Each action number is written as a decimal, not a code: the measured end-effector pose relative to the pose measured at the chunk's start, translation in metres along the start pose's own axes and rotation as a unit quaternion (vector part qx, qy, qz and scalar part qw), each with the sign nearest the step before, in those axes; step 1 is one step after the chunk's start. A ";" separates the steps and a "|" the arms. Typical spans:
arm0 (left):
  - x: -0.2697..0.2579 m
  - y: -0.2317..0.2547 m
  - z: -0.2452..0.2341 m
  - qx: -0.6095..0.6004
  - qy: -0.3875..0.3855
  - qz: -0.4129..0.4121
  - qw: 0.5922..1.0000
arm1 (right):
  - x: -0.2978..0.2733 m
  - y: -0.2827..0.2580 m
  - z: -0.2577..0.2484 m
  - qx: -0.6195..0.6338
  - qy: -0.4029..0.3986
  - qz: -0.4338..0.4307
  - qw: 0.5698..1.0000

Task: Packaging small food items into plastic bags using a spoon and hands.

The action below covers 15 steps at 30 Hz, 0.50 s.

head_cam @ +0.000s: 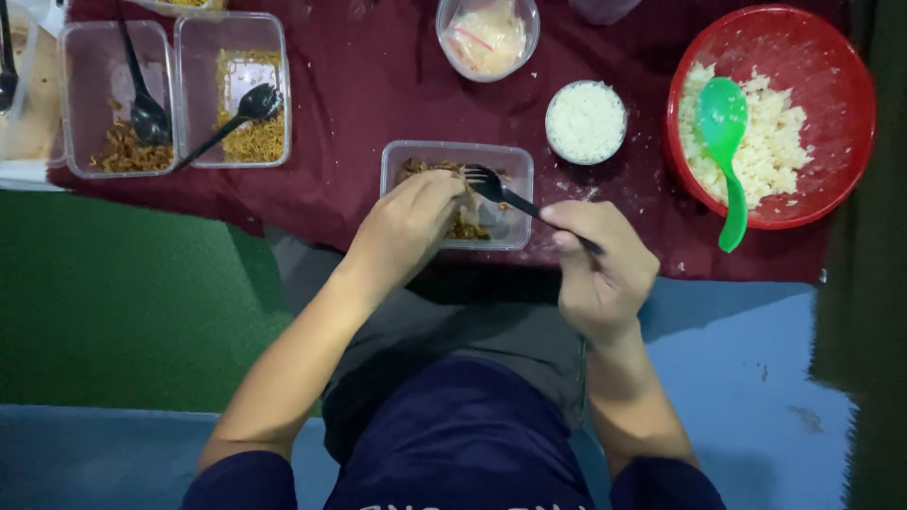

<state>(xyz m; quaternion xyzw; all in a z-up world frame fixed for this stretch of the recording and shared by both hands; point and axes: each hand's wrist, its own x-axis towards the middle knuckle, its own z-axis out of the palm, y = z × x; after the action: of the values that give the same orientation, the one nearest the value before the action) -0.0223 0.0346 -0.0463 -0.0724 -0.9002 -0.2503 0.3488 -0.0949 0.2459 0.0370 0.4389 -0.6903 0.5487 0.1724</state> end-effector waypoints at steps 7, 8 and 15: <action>-0.010 -0.008 -0.002 -0.042 -0.041 0.012 0.998 | -0.003 0.001 -0.003 0.000 -0.007 0.049 0.999; -0.011 -0.008 -0.004 -0.044 -0.042 0.009 0.998 | -0.006 0.004 -0.004 -0.001 -0.009 0.052 0.999; 0.003 0.005 -0.036 -0.188 -0.139 -0.049 0.971 | -0.019 0.031 -0.004 -0.055 0.022 0.051 0.997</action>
<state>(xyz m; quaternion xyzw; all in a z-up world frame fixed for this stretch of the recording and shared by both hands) -0.0018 0.0210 -0.0195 -0.1270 -0.8791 -0.4194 0.1876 -0.1101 0.2575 0.0056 0.3807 -0.7370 0.5274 0.1835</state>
